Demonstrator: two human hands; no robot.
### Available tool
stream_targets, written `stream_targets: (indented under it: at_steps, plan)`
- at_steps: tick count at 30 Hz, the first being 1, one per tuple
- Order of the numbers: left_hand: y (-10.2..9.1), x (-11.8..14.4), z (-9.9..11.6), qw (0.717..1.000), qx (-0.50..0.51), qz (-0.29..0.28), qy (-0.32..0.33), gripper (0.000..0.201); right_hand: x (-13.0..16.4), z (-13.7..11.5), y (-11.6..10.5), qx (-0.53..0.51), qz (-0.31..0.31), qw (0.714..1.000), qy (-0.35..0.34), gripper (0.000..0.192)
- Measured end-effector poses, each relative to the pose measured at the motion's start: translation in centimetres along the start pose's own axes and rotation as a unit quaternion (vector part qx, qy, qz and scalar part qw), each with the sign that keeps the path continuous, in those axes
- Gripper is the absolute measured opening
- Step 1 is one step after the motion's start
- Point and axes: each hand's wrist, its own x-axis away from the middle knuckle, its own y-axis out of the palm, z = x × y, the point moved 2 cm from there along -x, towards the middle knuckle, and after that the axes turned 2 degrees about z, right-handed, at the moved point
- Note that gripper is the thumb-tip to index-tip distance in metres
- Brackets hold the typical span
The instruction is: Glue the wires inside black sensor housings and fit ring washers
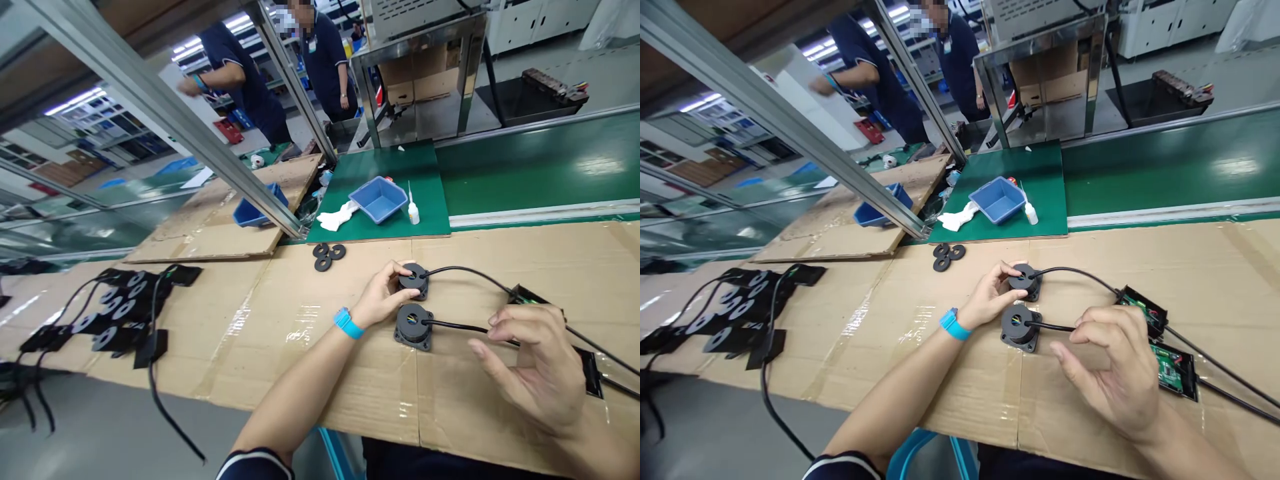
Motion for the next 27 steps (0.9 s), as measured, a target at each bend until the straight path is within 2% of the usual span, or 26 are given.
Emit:
stream_targets:
  at_steps: [2, 4, 6, 7, 8, 10, 12, 15, 17, 19, 21, 24, 27]
  plan:
    - [-0.9, 0.6, 0.1, 0.998, -0.003, -0.061, -0.018, 0.047, -0.2, 0.3, -0.2, 0.024, -0.009, 1.000, -0.001, 0.021]
    - [-1.4, 1.6, 0.6, 0.991, -0.033, -0.128, -0.020, 0.081, -0.4, 0.9, -1.0, 0.070, -0.058, 0.996, 0.000, 0.024]
    - [-1.4, 2.9, 1.0, 0.976, -0.121, -0.181, -0.020, 0.126, 0.0, 1.8, -2.5, 0.135, -0.137, 0.981, 0.001, 0.044]
    - [-1.3, 3.4, 1.0, 0.965, -0.176, -0.194, -0.023, 0.137, 0.4, 2.4, -3.5, 0.170, -0.174, 0.970, 0.001, 0.055]
    - [-1.1, 3.9, 0.8, 0.953, -0.227, -0.201, -0.027, 0.140, 1.0, 3.1, -4.5, 0.203, -0.204, 0.958, 0.001, 0.063]
    - [-0.8, 4.3, 0.5, 0.938, -0.279, -0.200, -0.035, 0.133, 2.7, 4.7, -6.5, 0.260, -0.244, 0.934, 0.007, 0.075]
    - [-0.5, 4.3, 0.2, 0.936, -0.282, -0.208, -0.029, 0.128, 4.6, 6.1, -7.8, 0.300, -0.270, 0.915, 0.014, 0.081]
    - [-0.1, 3.9, 0.6, 0.939, -0.271, -0.210, 0.011, 0.130, 6.7, 7.4, -8.5, 0.327, -0.278, 0.903, 0.018, 0.075]
    - [0.1, 4.0, 1.2, 0.945, -0.273, -0.168, 0.073, 0.122, 7.2, 7.4, -8.3, 0.326, -0.268, 0.906, 0.021, 0.068]
    - [0.4, 4.5, 1.9, 0.941, -0.290, -0.090, 0.147, 0.096, 7.1, 6.6, -7.9, 0.317, -0.249, 0.915, 0.024, 0.062]
    - [0.8, 5.3, 2.4, 0.935, -0.305, -0.011, 0.183, 0.071, 6.4, 5.3, -7.2, 0.299, -0.225, 0.927, 0.025, 0.054]
    - [1.6, 6.3, 2.6, 0.945, -0.302, 0.042, 0.121, 0.061, 4.4, 3.6, -5.1, 0.246, -0.229, 0.942, 0.013, 0.042]
    - [2.3, 6.6, 2.7, 0.979, -0.202, 0.023, 0.028, 0.058, 2.3, 2.7, -2.5, 0.197, -0.271, 0.942, -0.020, 0.031]
